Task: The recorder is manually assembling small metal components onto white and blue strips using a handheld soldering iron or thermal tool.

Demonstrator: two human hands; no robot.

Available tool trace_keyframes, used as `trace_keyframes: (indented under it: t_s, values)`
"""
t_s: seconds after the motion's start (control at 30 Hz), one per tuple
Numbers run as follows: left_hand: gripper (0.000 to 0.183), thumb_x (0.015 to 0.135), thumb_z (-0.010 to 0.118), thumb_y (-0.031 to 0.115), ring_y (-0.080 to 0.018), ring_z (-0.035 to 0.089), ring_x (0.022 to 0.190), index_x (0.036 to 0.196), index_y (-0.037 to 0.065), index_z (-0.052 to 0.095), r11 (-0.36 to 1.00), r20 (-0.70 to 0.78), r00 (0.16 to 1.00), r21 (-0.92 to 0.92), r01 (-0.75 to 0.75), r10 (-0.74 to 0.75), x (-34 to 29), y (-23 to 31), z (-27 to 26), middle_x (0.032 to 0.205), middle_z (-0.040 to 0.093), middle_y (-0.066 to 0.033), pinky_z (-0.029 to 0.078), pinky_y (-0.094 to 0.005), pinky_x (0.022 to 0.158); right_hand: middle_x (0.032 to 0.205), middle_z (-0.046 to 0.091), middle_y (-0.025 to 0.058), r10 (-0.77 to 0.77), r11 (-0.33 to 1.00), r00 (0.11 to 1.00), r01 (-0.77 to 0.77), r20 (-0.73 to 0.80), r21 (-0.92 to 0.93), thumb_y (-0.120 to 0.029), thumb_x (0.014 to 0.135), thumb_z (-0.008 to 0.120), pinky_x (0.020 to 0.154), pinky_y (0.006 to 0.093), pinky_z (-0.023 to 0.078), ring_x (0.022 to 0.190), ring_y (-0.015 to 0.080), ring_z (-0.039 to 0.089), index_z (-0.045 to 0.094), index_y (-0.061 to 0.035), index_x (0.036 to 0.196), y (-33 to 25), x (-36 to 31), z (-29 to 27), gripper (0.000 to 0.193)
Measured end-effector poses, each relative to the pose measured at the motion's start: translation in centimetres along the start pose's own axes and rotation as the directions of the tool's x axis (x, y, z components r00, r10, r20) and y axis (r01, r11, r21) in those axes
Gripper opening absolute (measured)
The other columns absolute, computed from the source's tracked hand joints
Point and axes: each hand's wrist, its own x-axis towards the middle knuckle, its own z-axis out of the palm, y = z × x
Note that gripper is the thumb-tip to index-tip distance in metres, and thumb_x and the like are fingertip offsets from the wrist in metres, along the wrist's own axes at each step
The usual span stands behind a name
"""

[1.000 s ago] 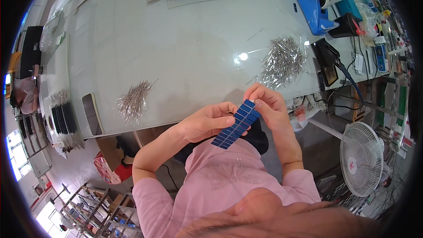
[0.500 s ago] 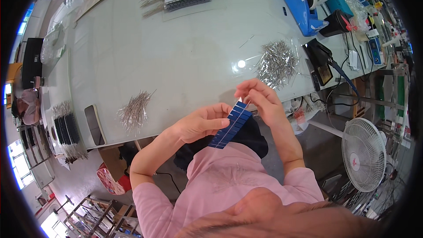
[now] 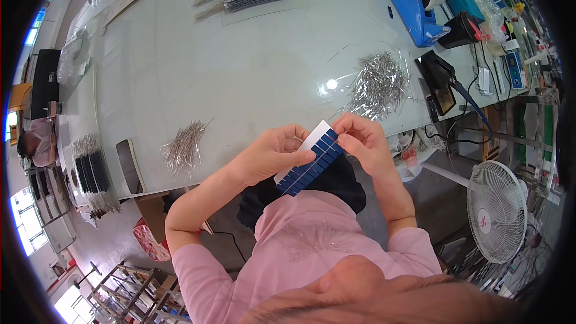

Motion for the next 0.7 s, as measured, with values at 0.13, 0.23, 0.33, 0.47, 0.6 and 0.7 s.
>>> trace_keyframes:
  t_s: [0.13,0.23,0.33,0.47,0.6,0.7]
  values:
    - [0.033,0.092,0.069,0.018,-0.0084,0.063,0.088,0.116,0.001,0.053,0.998,-0.029,0.999,0.059,-0.019,0.021,-0.2,0.2,0.3,0.100,0.067,-0.0069,0.050,-0.0235,0.075,0.086,0.063,-0.0010,-0.074,0.984,0.997,0.070,-0.020,-0.161,-0.012,0.085,0.070,0.069,0.0234,0.045,0.079,0.0067,0.056,0.064,-0.0029,0.094,-0.2,0.0,0.3,0.014]
    - [0.032,0.093,0.069,0.017,-0.0068,0.061,0.085,0.115,0.001,0.053,0.994,-0.030,0.996,0.073,-0.080,0.083,-0.1,0.0,0.3,0.099,0.067,-0.0056,0.049,-0.0222,0.072,0.089,0.065,-0.0009,-0.042,0.985,0.999,0.041,-0.006,-0.166,-0.015,0.083,0.074,0.070,0.0239,0.045,0.080,0.0071,0.058,0.066,-0.0033,0.097,-0.5,0.3,0.7,0.020]
    - [0.032,0.092,0.070,0.017,-0.0055,0.059,0.082,0.114,0.000,0.053,0.989,-0.012,0.994,0.102,-0.105,0.107,-0.2,-0.1,0.4,0.098,0.066,-0.0049,0.047,-0.0203,0.066,0.090,0.067,-0.0007,0.010,0.993,1.000,-0.007,0.018,-0.114,-0.017,0.081,0.077,0.070,0.0250,0.046,0.082,0.0073,0.059,0.067,-0.0041,0.099,-0.2,0.1,0.8,0.024]
    - [0.032,0.092,0.070,0.018,-0.0046,0.058,0.082,0.114,0.001,0.053,0.975,-0.010,0.992,0.188,-0.120,0.125,-0.3,0.0,0.4,0.097,0.065,-0.0045,0.045,-0.0188,0.060,0.089,0.068,-0.0012,0.007,0.992,1.000,-0.006,0.008,-0.129,-0.018,0.080,0.078,0.072,0.0250,0.046,0.081,0.0071,0.059,0.068,-0.0045,0.099,0.1,0.3,1.2,0.026]
    - [0.031,0.092,0.070,0.019,-0.0047,0.058,0.082,0.112,0.001,0.055,0.964,-0.020,0.987,0.215,-0.153,0.162,-0.4,0.0,0.4,0.097,0.065,-0.0039,0.046,-0.0193,0.060,0.087,0.068,-0.0016,-0.005,0.988,1.000,0.007,0.014,-0.156,-0.019,0.079,0.079,0.074,0.0260,0.045,0.080,0.0070,0.059,0.069,-0.0045,0.098,-0.1,0.6,1.6,0.026]
    - [0.028,0.091,0.071,0.018,-0.0074,0.060,0.080,0.108,0.001,0.057,0.934,-0.060,0.971,0.293,-0.205,0.232,-0.6,0.0,0.7,0.096,0.066,-0.0044,0.048,-0.0226,0.062,0.087,0.068,-0.0009,-0.013,0.988,1.000,0.018,0.027,-0.156,-0.017,0.078,0.080,0.075,0.0265,0.045,0.081,0.0076,0.059,0.068,-0.0047,0.097,-0.2,0.8,1.7,0.026]
